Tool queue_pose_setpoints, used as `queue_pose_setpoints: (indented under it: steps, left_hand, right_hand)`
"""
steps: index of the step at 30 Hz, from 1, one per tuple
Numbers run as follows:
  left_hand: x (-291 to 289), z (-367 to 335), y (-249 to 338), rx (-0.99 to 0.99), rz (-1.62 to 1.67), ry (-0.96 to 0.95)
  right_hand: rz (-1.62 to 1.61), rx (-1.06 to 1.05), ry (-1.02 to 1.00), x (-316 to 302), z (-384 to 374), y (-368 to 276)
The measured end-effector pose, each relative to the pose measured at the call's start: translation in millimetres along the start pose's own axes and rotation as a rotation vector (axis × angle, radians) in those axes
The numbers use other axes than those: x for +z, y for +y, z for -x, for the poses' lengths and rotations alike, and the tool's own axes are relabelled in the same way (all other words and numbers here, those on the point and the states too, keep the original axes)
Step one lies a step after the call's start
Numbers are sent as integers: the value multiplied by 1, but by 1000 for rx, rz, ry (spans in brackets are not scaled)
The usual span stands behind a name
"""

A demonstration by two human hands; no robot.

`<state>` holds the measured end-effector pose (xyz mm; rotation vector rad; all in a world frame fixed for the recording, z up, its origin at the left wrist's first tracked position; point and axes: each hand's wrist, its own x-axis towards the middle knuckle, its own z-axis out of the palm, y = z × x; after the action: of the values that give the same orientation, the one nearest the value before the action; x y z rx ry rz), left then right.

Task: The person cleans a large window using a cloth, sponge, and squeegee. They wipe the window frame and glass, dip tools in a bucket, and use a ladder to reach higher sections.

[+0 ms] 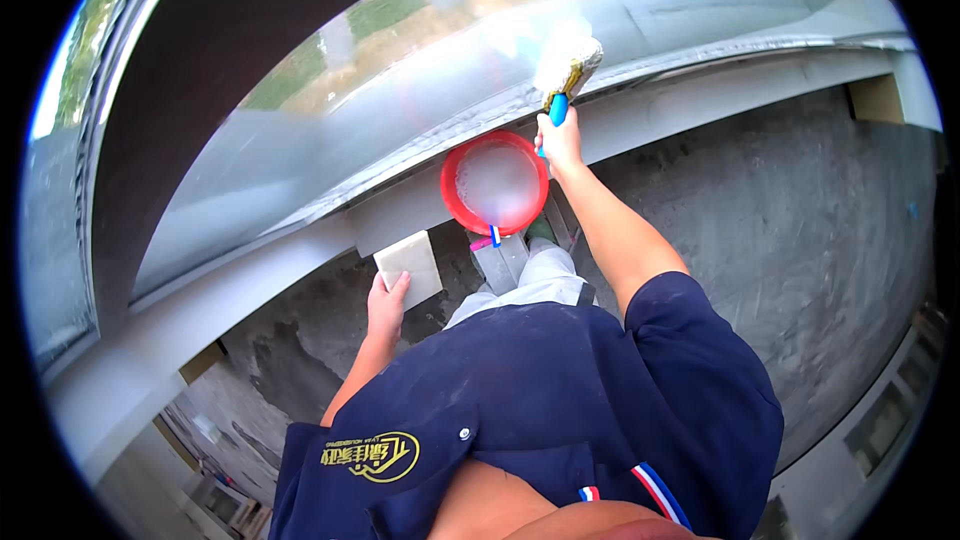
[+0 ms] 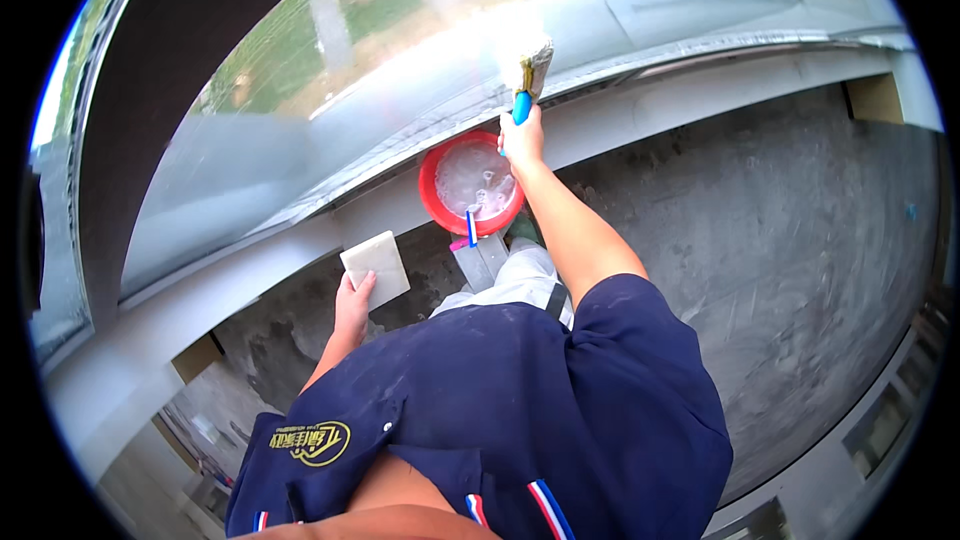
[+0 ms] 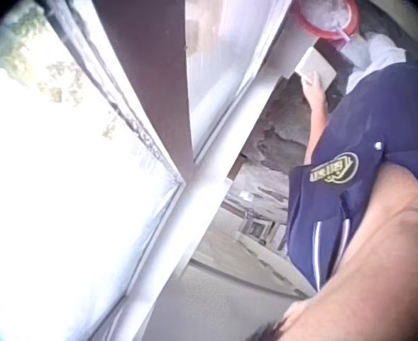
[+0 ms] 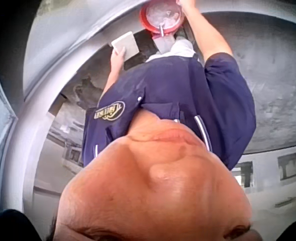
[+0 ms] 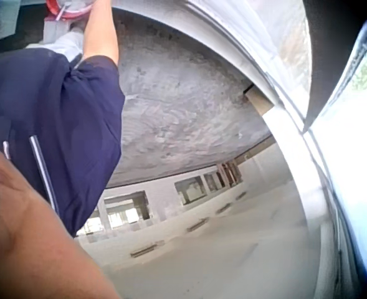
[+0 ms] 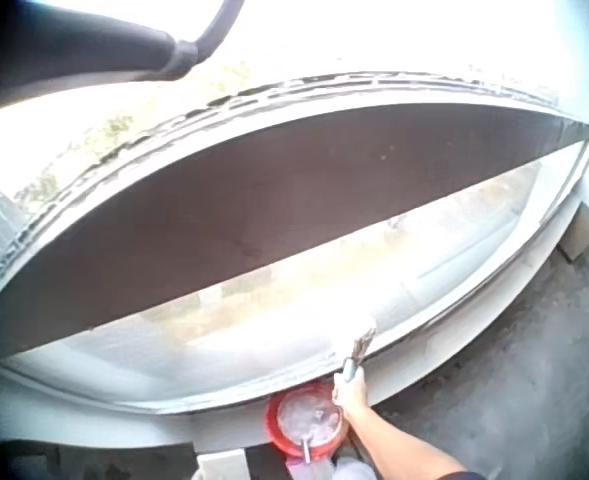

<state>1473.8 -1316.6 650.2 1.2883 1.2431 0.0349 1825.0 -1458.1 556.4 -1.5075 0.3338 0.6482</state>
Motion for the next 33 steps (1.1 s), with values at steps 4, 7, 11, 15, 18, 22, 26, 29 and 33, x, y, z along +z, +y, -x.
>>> queue_pose_setpoints:
  steps: [4,7,11,15,18,22,26,29,33]
  left_hand:
    - [-28,11,-27,18,116,53]
    - [-56,18,-54,45,169,151]
    - [-94,24,-91,40,271,301]
    - [-120,40,-138,-7,519,475]
    - [-134,51,-189,-63,600,608]
    - [-134,67,-235,-166,756,714]
    - [-132,78,-259,-242,834,741]
    - [-127,78,-274,-320,851,744]
    - [-127,74,-287,-352,856,727]
  right_hand:
    - [204,20,-250,70,58,33]
    - [396,-42,-465,120,103,42]
    - [581,-123,-766,205,139,53]
    - [748,-185,-1011,302,166,72]
    - [784,-216,-1146,377,197,94]
    - [837,-292,-1263,462,215,137]
    - [941,-315,-1234,508,227,175]
    - [1066,-500,-1182,511,187,228]
    - [1227,-672,-1063,508,156,277]
